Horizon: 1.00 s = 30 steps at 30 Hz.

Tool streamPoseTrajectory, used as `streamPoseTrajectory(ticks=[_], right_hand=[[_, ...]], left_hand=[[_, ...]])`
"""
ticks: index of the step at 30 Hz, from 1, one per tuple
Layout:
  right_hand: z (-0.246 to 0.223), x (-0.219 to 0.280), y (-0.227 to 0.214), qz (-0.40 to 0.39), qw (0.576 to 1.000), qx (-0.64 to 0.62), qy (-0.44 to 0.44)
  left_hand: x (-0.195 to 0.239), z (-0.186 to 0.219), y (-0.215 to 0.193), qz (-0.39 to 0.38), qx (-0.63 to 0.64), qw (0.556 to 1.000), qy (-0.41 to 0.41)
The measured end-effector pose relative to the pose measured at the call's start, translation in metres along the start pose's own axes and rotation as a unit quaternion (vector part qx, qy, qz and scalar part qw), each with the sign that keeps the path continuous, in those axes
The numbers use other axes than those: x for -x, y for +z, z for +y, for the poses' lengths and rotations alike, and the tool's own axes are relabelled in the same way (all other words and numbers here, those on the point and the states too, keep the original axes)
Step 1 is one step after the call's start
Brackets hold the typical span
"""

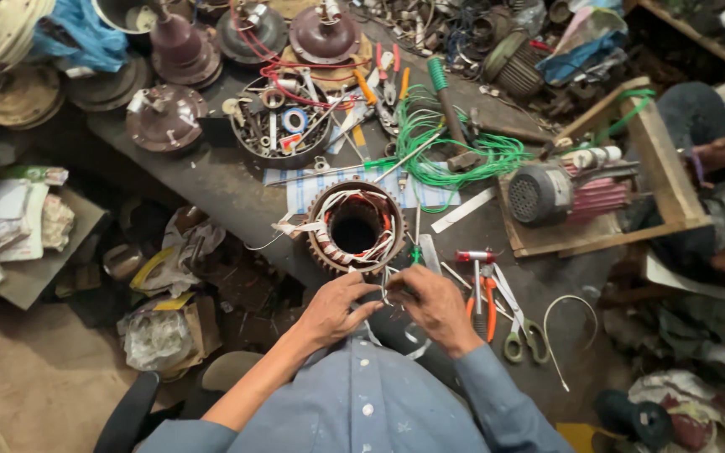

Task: The person works on a motor stator, inserting white insulating tape into the slots and using a hammer to tap the tape into place. The person repeatedly adjusts the tape and uses a hammer to secure it within the stator.

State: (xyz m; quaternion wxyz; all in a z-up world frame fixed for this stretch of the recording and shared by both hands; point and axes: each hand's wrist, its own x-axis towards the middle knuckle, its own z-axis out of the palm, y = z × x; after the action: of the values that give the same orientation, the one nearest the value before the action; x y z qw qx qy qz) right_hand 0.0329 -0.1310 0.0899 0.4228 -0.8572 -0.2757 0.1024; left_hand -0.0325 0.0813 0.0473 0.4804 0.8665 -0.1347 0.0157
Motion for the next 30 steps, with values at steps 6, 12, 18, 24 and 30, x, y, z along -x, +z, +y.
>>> streamPoseTrajectory(ticks=[6,12,18,24,30], right_hand=[[-0.005,-0.017,0.015,-0.03,0.996,-0.073,0.038],[0.008,-0.015,0.016,-0.097,0.977,-0.126,0.14],[0.017,-0.006,0.005,-0.151,0.934,-0.209,0.247],[0.011,-0.018,-0.013,-0.158,0.97,-0.035,0.184],[0.003,-0.049,-0.028,-0.165,0.984,0.045,0.056]], left_hand=[[0.003,-0.011,0.001,-0.014,-0.007,1.0,0.016],[0.004,-0.019,-0.001,-0.013,-0.024,0.999,0.042],[0.002,-0.018,0.007,-0.007,-0.05,0.998,0.032],[0.0,-0.019,0.006,0.015,-0.02,1.0,0.008],[-0.005,-0.024,0.009,0.052,0.053,0.997,-0.029]])
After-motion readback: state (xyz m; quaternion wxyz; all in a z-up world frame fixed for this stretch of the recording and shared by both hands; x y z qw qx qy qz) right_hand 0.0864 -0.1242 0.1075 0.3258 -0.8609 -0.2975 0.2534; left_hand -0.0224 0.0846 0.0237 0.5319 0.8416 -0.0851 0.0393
